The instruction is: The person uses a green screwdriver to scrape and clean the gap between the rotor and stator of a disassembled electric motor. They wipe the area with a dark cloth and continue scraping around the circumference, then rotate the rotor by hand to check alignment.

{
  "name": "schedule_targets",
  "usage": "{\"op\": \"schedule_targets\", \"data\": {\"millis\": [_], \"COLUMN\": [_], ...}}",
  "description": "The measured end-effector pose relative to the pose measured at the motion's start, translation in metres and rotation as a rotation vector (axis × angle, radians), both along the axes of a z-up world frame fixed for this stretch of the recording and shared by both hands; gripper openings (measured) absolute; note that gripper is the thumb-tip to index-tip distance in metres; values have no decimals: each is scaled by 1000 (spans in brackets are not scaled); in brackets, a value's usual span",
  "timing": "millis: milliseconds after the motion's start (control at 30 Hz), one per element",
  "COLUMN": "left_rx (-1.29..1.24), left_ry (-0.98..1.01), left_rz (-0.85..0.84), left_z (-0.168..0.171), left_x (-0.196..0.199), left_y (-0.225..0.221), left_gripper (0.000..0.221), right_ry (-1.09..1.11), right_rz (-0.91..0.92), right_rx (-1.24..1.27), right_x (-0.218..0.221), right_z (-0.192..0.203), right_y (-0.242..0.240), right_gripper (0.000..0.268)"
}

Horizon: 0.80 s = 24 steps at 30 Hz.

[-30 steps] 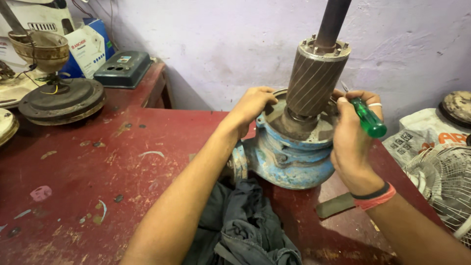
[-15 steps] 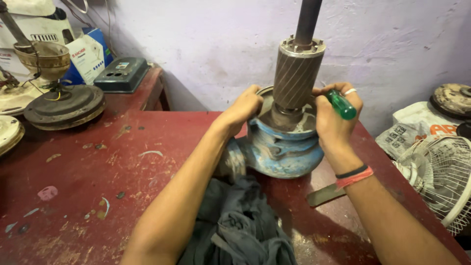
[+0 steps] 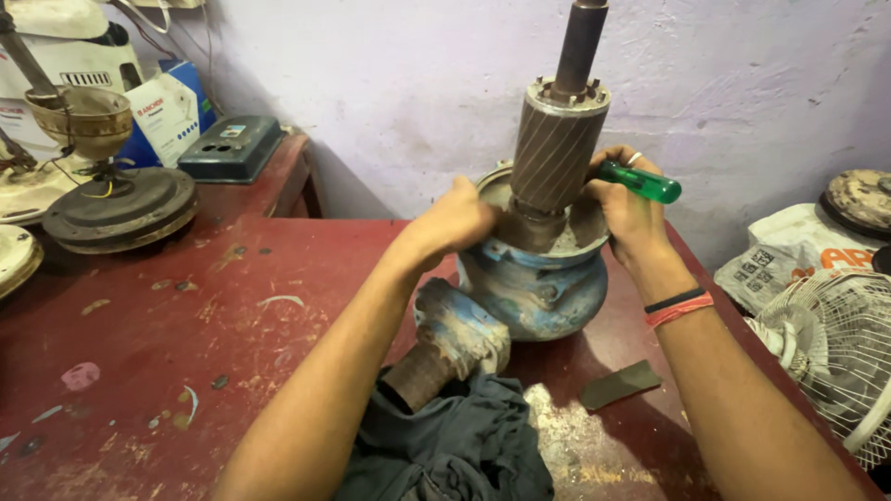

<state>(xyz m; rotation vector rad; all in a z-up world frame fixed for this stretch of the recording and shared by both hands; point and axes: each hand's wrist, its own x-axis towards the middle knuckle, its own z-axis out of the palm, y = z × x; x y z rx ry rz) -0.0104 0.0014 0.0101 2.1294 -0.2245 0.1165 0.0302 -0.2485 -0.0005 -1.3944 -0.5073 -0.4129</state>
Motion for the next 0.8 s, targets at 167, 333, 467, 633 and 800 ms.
{"op": "schedule_targets", "data": {"millis": [167, 333, 467, 633, 800], "left_rx": [-448, -531, -550, -589, -615], "left_ry": [53, -44, -4, 14, 20], "left_rz": [-73, -133, -154, -183, -205], "left_z": [-22, -50, -58, -61, -61], "left_x": [25, 38, 46, 47, 47], "left_y": [10, 4, 4, 5, 4], "left_gripper": [32, 23, 23, 19, 16], "right_ry": [-93, -170, -151, -192, -163], "right_rz": [-94, -139, -133, -115, -137], "right_rx": [-60, -100, -91, -89, -96], "right_x": [-9, -15, -13, -14, -17], "right_z": [0, 1, 1, 2, 3], "right_y": [6, 2, 4, 4, 4], "right_gripper": [23, 21, 21, 21, 22]}}
